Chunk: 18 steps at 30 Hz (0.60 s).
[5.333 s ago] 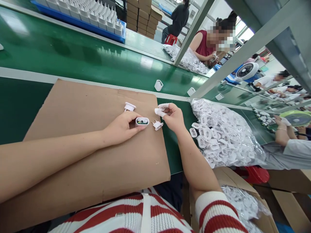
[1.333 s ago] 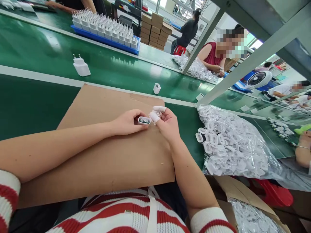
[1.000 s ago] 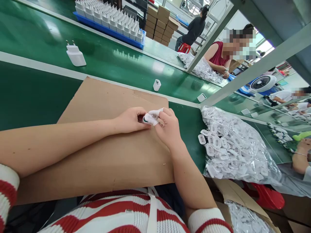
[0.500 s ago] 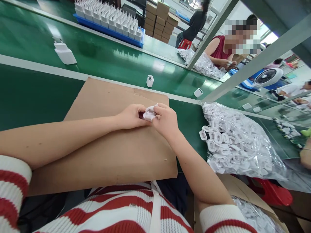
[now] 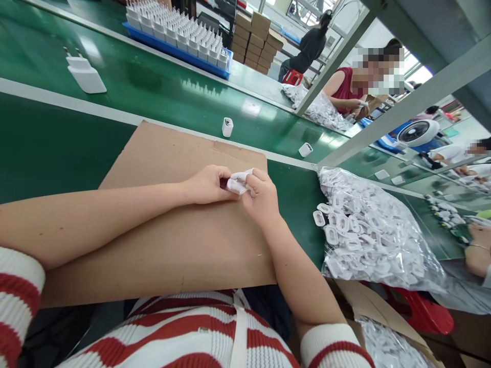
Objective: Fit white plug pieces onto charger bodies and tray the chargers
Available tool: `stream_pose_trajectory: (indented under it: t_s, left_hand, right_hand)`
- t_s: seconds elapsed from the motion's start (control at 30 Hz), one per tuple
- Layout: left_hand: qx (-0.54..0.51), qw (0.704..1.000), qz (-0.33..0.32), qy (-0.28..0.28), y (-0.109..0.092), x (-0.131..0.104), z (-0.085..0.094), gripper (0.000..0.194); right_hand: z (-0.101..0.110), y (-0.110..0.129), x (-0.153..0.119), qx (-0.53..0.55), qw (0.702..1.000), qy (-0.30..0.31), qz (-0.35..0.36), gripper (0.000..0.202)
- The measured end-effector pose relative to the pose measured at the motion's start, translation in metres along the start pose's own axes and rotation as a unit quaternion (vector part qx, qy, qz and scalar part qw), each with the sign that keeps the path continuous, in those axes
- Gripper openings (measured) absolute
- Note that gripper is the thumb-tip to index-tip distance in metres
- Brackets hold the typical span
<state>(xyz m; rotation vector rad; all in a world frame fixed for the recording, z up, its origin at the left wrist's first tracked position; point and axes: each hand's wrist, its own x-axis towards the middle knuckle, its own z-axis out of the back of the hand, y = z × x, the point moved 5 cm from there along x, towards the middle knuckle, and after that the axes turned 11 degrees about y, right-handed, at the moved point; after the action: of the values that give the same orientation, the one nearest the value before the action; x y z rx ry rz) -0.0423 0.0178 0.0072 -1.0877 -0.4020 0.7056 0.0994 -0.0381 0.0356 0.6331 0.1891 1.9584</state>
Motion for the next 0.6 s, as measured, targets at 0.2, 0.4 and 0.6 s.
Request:
stream_pose_trajectory:
  t_s: [0.2,0.4,0.6]
  left_hand:
    - [0.008,1.0,-0.01,0.001,0.001,0.001,0.0,0.032]
    - [-0.005,1.0,0.006,-0.006,0.003,0.001,0.001,0.038]
    - [0.045,0.998,0.04,0.021,-0.008,0.005,0.006,0.04]
  right_hand:
    - [0.004,0.006,0.009,-0.061,0.997,0.051,-0.021,0.023]
    - [0.002,0.004,0.012,-0.059,0.996,0.053,-0.049,0.023]
    - [0.002,-0.007,-0.007,0.07,0.994,0.007,-0.086,0.039]
